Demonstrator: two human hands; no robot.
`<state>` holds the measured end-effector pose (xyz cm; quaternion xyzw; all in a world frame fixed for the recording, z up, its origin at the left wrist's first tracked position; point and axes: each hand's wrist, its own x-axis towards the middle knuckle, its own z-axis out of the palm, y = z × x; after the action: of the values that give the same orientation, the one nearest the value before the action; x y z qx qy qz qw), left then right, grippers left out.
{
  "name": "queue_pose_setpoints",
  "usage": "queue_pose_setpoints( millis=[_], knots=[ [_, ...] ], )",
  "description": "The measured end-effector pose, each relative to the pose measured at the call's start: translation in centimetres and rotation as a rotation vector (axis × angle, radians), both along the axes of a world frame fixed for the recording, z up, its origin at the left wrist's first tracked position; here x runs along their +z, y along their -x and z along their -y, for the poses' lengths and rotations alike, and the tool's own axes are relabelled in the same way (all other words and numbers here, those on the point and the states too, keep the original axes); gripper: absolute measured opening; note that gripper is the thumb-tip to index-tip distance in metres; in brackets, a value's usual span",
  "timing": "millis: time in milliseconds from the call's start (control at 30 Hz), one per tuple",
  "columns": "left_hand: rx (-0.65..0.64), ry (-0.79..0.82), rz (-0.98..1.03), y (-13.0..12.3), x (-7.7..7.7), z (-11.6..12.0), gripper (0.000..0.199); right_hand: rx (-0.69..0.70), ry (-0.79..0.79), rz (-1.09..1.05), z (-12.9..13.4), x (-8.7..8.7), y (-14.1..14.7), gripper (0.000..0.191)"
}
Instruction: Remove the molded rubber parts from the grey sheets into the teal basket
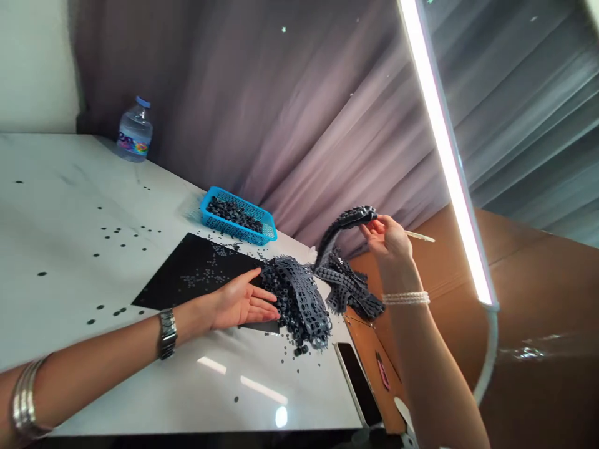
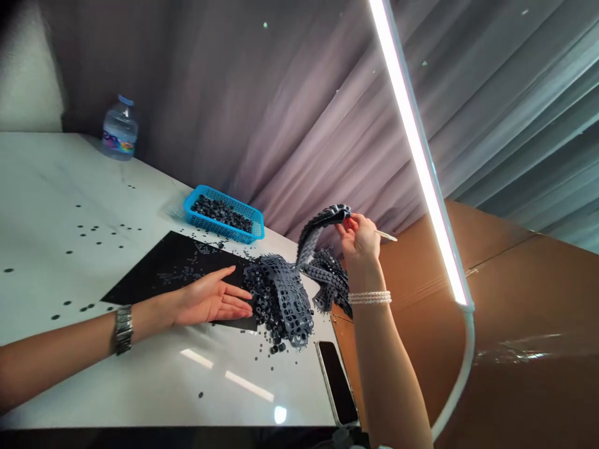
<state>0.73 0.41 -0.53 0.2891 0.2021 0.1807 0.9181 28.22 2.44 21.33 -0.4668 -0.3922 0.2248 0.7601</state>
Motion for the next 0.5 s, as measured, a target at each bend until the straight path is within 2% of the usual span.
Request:
queue_pose_setpoints(
  millis=[100,133,167,200,300,367,433,500],
  knots=[
    [0.094,0.094,0.066,1.7,0.5,-0.4,0.090,0.112,0.051,0.030,-0.4,-1.5,5.1,0.014],
    [0.160,0.117,0.091,2.7,0.7,-0.5,0.091,0.140,0.068,0.062,-0.4,-2.4,6.4,0.015],
    [0.252,0.130,0.110,3.8,0.8,-0.7,0.088,0.152,0.099,0.185,-0.4,-3.5,7.5,0.016],
    [0.363,0.121,0.119,5.0,0.9,-1.0,0.080,0.161,0.117,0.234,-0.3,-5.0,8.5,0.018],
    [0.705,0.003,0.028,9.1,0.5,-2.4,0.039,0.179,0.189,0.347,0.2,-10.7,10.7,0.025],
    [0.797,-0.030,-0.075,11.6,-0.4,-3.4,0.020,0.212,0.250,0.468,0.7,-15.1,11.9,0.025],
    [0.864,-0.033,-0.171,13.7,-1.5,-4.2,0.017,0.248,0.301,0.615,1.3,-19.0,12.8,0.024],
    [0.924,-0.037,-0.227,15.2,-2.7,-4.6,0.022,0.261,0.320,0.743,1.7,-21.6,13.6,0.020]
  ],
)
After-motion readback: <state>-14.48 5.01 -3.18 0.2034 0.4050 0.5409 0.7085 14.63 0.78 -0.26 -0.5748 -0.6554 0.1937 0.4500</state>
